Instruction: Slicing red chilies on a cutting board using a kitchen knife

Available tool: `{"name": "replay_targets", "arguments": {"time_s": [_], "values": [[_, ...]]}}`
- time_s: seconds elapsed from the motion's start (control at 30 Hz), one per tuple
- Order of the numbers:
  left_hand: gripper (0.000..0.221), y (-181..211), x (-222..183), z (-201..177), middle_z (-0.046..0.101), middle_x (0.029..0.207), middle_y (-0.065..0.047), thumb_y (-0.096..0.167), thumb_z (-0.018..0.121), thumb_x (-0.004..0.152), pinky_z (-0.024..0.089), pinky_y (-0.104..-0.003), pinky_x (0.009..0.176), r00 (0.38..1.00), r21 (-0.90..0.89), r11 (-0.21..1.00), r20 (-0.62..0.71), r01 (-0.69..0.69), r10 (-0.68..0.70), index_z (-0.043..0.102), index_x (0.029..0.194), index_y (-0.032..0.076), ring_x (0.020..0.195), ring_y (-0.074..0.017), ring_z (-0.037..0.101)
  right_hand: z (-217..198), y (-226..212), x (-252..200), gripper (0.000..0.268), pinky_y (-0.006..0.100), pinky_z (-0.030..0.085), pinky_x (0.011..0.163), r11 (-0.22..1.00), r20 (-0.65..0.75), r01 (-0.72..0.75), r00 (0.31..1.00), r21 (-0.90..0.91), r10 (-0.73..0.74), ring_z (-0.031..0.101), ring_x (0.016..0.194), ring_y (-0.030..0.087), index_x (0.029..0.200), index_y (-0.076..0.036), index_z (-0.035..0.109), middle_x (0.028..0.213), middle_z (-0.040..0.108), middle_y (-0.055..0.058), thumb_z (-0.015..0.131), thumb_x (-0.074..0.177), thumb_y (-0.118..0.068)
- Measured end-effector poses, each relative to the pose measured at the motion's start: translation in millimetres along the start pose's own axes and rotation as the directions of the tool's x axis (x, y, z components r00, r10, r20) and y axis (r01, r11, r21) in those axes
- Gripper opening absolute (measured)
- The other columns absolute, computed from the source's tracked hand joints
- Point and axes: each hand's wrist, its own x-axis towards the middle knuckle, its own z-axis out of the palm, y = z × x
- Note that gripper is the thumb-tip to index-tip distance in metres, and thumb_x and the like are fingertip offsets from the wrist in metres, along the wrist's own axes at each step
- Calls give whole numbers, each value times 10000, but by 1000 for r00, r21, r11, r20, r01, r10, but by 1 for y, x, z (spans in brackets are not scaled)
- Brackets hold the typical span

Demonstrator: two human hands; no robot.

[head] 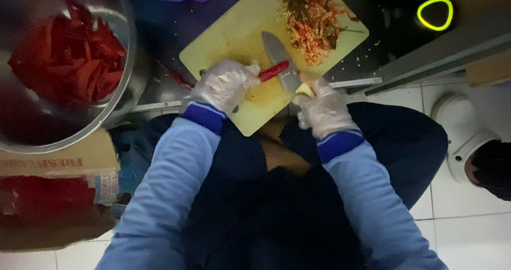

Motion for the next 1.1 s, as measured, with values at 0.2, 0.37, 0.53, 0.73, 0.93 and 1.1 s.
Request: {"name": "replay_targets", "arguments": {"time_s": [0.2,0.37,0.53,0.73,0.93,1.1], "values": [[337,-11,25,33,793,863,-123,433,586,1031,600,-591,793,994,-1,999,-106,-37,36,825,956,207,896,-354,779,9,-40,-27,398,311,614,394,998,-135,-38,990,-54,30,650,489,179,1232,-162,694,777,599,75,774,841,-176],[423,-15,13,15,776,800,-125,392,498,1084,618,-514,716,976,-58,982,-140,-179,169,795,887,163,903,-358,773,12,-27,-36,333,350,568,318,998,-181,-40,983,-54,30,630,443,232,1169,-174,726,720,604,106,776,839,-174],[300,-15,13,39,763,1028,-72,330,539,1091,548,-419,968,992,196,980,-114,-33,56,769,1066,139,1121,-294,701,22,-47,-41,292,358,587,361,982,-74,12,997,-187,-26,669,492,223,1145,-112,691,741,632,108,744,875,-209],[361,-25,21,43,790,947,-116,489,658,1002,591,-512,863,987,-291,955,-128,51,-92,807,947,164,1022,-362,748,18,-46,-54,239,373,572,354,999,-49,-21,999,-36,20,655,496,246,1121,-98,657,757,629,134,712,909,-192],[164,-41,30,76,776,960,3,442,693,946,591,-437,876,973,-296,954,-231,-48,-23,801,989,326,1028,-276,738,31,-43,-46,297,364,557,340,996,-42,-30,999,87,34,624,457,250,1178,-111,649,784,584,130,710,893,-167],[204,-46,17,56,796,1006,-83,423,757,939,586,-536,890,989,-360,933,-146,-18,-38,828,1018,249,1052,-395,722,26,-42,-43,357,425,585,360,998,-23,-53,998,23,54,677,510,292,1230,-61,651,791,607,172,701,898,-185]]}}
